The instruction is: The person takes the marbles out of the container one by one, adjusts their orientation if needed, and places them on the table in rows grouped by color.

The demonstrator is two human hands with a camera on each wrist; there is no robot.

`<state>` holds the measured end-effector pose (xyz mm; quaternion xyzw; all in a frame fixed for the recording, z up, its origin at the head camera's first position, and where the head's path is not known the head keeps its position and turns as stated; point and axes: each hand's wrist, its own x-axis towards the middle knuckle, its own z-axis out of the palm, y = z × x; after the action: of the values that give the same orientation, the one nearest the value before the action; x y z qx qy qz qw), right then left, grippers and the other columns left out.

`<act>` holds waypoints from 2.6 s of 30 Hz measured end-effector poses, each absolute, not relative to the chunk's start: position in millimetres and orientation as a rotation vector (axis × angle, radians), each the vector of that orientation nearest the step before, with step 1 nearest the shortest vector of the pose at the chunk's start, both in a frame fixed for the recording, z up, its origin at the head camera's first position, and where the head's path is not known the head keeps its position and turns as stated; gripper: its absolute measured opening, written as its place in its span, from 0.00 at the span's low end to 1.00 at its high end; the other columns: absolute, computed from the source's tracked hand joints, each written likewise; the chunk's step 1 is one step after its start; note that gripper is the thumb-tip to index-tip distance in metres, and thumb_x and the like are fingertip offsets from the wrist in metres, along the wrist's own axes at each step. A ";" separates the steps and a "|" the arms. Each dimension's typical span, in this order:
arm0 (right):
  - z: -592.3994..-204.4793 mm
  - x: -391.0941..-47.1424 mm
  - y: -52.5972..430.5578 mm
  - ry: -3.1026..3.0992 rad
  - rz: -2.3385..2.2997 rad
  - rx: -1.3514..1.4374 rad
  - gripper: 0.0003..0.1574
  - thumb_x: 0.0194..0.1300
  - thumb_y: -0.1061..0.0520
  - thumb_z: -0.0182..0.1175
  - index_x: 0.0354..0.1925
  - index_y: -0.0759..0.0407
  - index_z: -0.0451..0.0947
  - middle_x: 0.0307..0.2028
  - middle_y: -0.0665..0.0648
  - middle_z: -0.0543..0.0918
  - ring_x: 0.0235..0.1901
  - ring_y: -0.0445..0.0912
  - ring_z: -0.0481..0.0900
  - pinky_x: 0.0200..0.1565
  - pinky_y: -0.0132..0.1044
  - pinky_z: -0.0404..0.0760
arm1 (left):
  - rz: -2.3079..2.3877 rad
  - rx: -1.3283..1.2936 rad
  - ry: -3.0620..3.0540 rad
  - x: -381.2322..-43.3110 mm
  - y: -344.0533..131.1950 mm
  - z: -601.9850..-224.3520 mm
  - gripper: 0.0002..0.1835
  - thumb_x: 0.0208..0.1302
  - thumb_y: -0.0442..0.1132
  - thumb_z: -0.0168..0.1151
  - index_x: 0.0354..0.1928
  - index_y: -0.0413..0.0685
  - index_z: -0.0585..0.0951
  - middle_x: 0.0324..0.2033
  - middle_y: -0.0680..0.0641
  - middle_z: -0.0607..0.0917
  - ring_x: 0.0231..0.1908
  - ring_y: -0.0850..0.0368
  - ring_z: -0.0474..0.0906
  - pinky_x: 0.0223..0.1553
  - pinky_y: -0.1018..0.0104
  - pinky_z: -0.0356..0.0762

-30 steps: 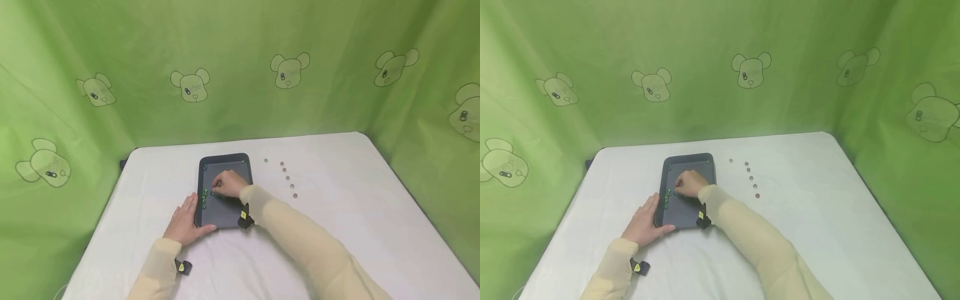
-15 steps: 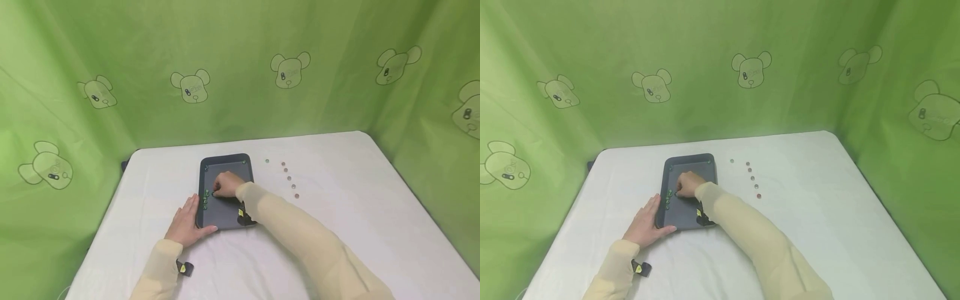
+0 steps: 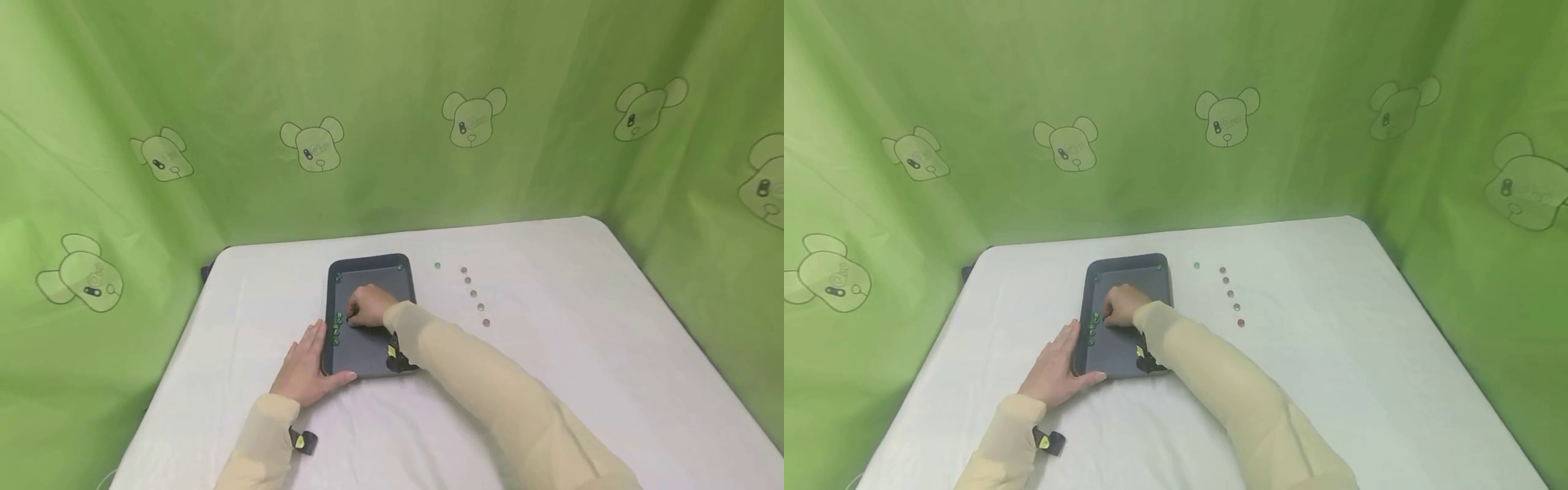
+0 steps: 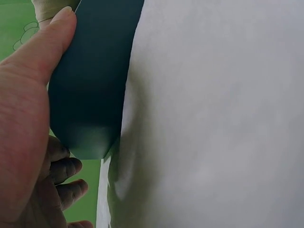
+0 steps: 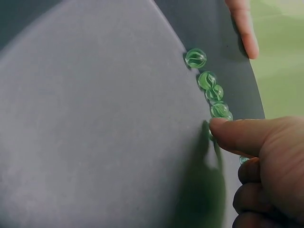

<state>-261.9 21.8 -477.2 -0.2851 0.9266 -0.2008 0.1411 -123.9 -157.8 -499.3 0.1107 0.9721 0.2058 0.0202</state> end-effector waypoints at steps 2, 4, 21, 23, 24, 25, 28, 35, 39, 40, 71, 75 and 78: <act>-475.3 -260.8 22.1 2.667 -0.594 -0.826 0.09 0.55 0.49 0.71 0.35 0.48 0.87 0.37 0.45 0.86 0.32 0.37 0.78 0.40 0.32 0.80 | 0.644 0.347 3.020 -124.0 -158.0 -500.9 0.64 0.48 0.75 0.61 0.75 0.40 0.47 0.74 0.43 0.51 0.73 0.47 0.46 0.70 0.42 0.48; -473.8 -261.2 23.2 2.665 -0.608 -0.838 0.09 0.56 0.49 0.71 0.36 0.48 0.87 0.37 0.45 0.86 0.33 0.37 0.79 0.40 0.32 0.80 | 0.638 0.344 3.021 -124.1 -158.4 -502.5 0.64 0.48 0.75 0.61 0.75 0.41 0.47 0.74 0.43 0.51 0.73 0.48 0.46 0.70 0.43 0.48; -433.9 -270.9 99.1 2.663 -0.966 -0.724 0.14 0.63 0.48 0.65 0.44 0.51 0.85 0.37 0.47 0.86 0.26 0.43 0.81 0.29 0.34 0.81 | 0.646 0.315 3.020 -123.1 -156.7 -503.5 0.64 0.47 0.75 0.62 0.76 0.43 0.47 0.74 0.44 0.51 0.73 0.48 0.45 0.71 0.44 0.47; -430.3 -273.8 116.2 2.693 -0.987 -0.691 0.15 0.63 0.48 0.65 0.45 0.52 0.85 0.34 0.47 0.85 0.27 0.43 0.80 0.31 0.34 0.80 | 0.657 0.307 3.017 -122.6 -156.6 -502.2 0.64 0.47 0.74 0.63 0.76 0.43 0.47 0.74 0.44 0.51 0.73 0.48 0.45 0.71 0.44 0.46; -429.0 -275.6 124.9 2.709 -0.998 -0.670 0.15 0.63 0.47 0.65 0.45 0.53 0.85 0.32 0.48 0.84 0.26 0.44 0.79 0.30 0.35 0.79 | 0.661 0.305 3.018 -122.4 -156.5 -501.5 0.65 0.47 0.75 0.63 0.76 0.43 0.47 0.74 0.44 0.51 0.73 0.48 0.45 0.71 0.44 0.46; -428.6 -277.8 133.7 2.737 -0.994 -0.651 0.16 0.63 0.47 0.65 0.45 0.52 0.85 0.29 0.48 0.83 0.25 0.43 0.77 0.30 0.36 0.78 | 0.662 0.303 3.020 -122.3 -156.5 -500.8 0.65 0.47 0.75 0.63 0.76 0.43 0.47 0.74 0.44 0.51 0.73 0.48 0.45 0.71 0.44 0.46; -429.1 -284.4 159.1 2.805 -0.976 -0.594 0.17 0.62 0.46 0.65 0.45 0.53 0.85 0.24 0.51 0.79 0.24 0.45 0.73 0.29 0.38 0.74 | 0.656 0.305 3.018 -122.6 -156.6 -499.4 0.65 0.47 0.75 0.62 0.76 0.43 0.46 0.74 0.44 0.51 0.73 0.48 0.45 0.71 0.44 0.46; -440.0 -300.2 196.8 2.875 -0.900 -0.481 0.17 0.63 0.46 0.63 0.46 0.53 0.85 0.33 0.53 0.81 0.32 0.48 0.75 0.37 0.41 0.75 | 0.642 0.311 3.016 -123.3 -158.6 -499.0 0.65 0.46 0.77 0.60 0.76 0.43 0.46 0.74 0.44 0.51 0.73 0.48 0.45 0.71 0.44 0.46; -447.2 -306.1 203.6 2.863 -0.873 -0.411 0.17 0.64 0.46 0.63 0.47 0.53 0.84 0.38 0.55 0.83 0.36 0.48 0.77 0.40 0.42 0.77 | 0.650 0.315 3.025 -124.0 -160.5 -498.8 0.66 0.46 0.78 0.59 0.76 0.43 0.46 0.74 0.43 0.51 0.73 0.47 0.46 0.71 0.44 0.46; -448.7 -306.8 204.0 2.857 -0.864 -0.397 0.18 0.64 0.47 0.63 0.47 0.53 0.84 0.39 0.56 0.83 0.35 0.48 0.78 0.39 0.42 0.78 | 0.647 0.316 3.027 -124.2 -160.9 -499.0 0.66 0.46 0.79 0.58 0.76 0.42 0.47 0.74 0.43 0.52 0.73 0.47 0.46 0.71 0.44 0.47; -473.9 -314.7 197.3 2.870 -0.710 -0.215 0.15 0.61 0.54 0.62 0.45 0.59 0.83 0.55 0.63 0.80 0.56 0.61 0.74 0.59 0.57 0.71 | 0.644 0.295 3.013 -123.8 -159.5 -496.1 0.65 0.45 0.77 0.61 0.75 0.43 0.48 0.74 0.43 0.53 0.73 0.47 0.47 0.71 0.45 0.46; -475.3 -316.1 198.0 2.873 -0.717 -0.207 0.15 0.60 0.54 0.63 0.44 0.59 0.84 0.54 0.62 0.80 0.55 0.60 0.75 0.58 0.56 0.72 | 0.644 0.295 3.020 -123.3 -159.7 -497.4 0.65 0.44 0.77 0.62 0.75 0.43 0.49 0.74 0.43 0.53 0.73 0.47 0.47 0.71 0.45 0.47; -478.9 -318.3 199.5 2.873 -0.719 -0.213 0.15 0.60 0.54 0.63 0.44 0.59 0.84 0.54 0.63 0.80 0.55 0.61 0.75 0.57 0.57 0.72 | 0.656 0.301 3.031 -123.5 -159.7 -499.5 0.65 0.44 0.76 0.62 0.75 0.43 0.50 0.73 0.43 0.54 0.73 0.47 0.48 0.71 0.45 0.48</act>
<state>-318.3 199.5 -478.9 -0.0716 0.9640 -0.2412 0.0861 -123.5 -159.7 -499.5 0.0966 0.9727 0.2104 0.0131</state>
